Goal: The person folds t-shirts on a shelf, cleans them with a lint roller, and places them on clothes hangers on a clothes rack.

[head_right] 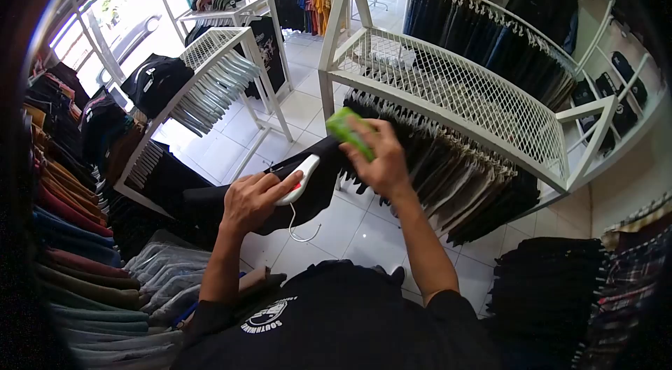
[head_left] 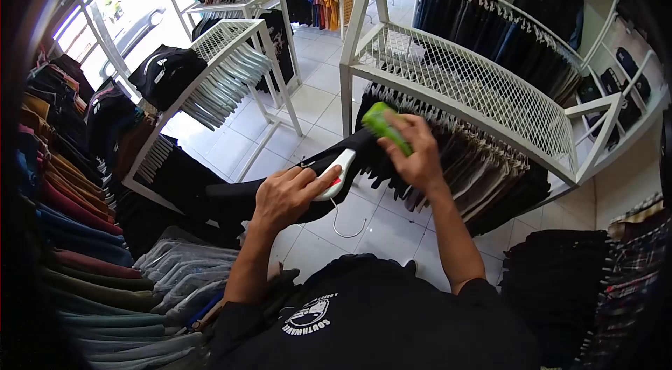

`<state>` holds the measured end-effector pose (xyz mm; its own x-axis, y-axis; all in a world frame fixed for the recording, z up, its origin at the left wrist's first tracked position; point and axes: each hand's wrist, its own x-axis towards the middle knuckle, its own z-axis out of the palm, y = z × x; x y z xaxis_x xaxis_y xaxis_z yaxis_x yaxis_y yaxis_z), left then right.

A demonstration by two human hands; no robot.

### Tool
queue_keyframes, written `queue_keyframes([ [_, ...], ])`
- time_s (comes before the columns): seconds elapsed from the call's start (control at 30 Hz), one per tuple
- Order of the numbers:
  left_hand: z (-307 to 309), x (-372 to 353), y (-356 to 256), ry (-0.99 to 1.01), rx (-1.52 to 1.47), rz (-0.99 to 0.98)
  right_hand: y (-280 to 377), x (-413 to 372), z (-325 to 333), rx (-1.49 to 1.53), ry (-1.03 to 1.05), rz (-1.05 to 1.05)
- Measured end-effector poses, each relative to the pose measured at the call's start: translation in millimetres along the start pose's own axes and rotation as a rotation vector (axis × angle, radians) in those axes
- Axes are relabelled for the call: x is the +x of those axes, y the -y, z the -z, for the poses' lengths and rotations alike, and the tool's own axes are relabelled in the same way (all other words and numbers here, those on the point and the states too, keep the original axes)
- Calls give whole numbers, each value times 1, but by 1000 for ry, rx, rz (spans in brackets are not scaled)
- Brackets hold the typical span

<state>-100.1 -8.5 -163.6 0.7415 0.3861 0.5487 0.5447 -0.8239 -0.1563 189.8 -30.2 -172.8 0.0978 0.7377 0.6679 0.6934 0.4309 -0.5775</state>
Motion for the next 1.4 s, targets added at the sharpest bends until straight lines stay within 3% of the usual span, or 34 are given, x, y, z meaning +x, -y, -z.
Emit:
queue_keyframes([
  [0.13,5,1,-2,3,7,-22,-18,5,-12,-58,79,79],
  [0.23,0,-11,-2,-75,16,-19,-91,8,-6,-329,-79,-180],
  [0.27,-1,-13,-3,-90,49,-34,-95,5,-2,-315,-143,-176],
  [0.37,-10,-12,-1,-167,73,-74,-48,8,5,-161,-190,-114],
  [0.43,-5,-10,-4,-89,42,-68,-11,3,2,-23,-69,61],
  [0.5,-4,-8,-2,-81,32,-77,0,-4,1,-25,94,36],
  [0.63,-16,-15,0,-149,54,-133,-87,-9,8,-475,-22,-264],
  [0.7,-20,-17,1,-153,58,-127,-104,-14,19,-422,-131,-268],
  [0.77,-24,-18,-1,-158,47,-116,-67,-10,21,-320,-144,-294],
  [0.83,-23,-16,-2,-118,52,-133,-27,-12,10,-191,-87,-16],
  [0.9,-22,-12,-1,-124,41,-155,-3,-16,4,-138,96,22],
  [1.03,-23,-18,2,-129,44,-163,-83,-19,4,-433,-46,-273],
  [1.13,-23,-22,2,-138,50,-136,-88,-23,15,-336,-242,-260],
  [1.27,-26,-14,2,-123,42,-159,-26,-23,4,-126,-41,-8],
  [1.3,-25,-11,2,-113,31,-168,-17,-24,3,-88,51,-11],
  [1.4,-27,-10,3,-83,15,-198,-73,-27,2,-391,-65,-208],
])
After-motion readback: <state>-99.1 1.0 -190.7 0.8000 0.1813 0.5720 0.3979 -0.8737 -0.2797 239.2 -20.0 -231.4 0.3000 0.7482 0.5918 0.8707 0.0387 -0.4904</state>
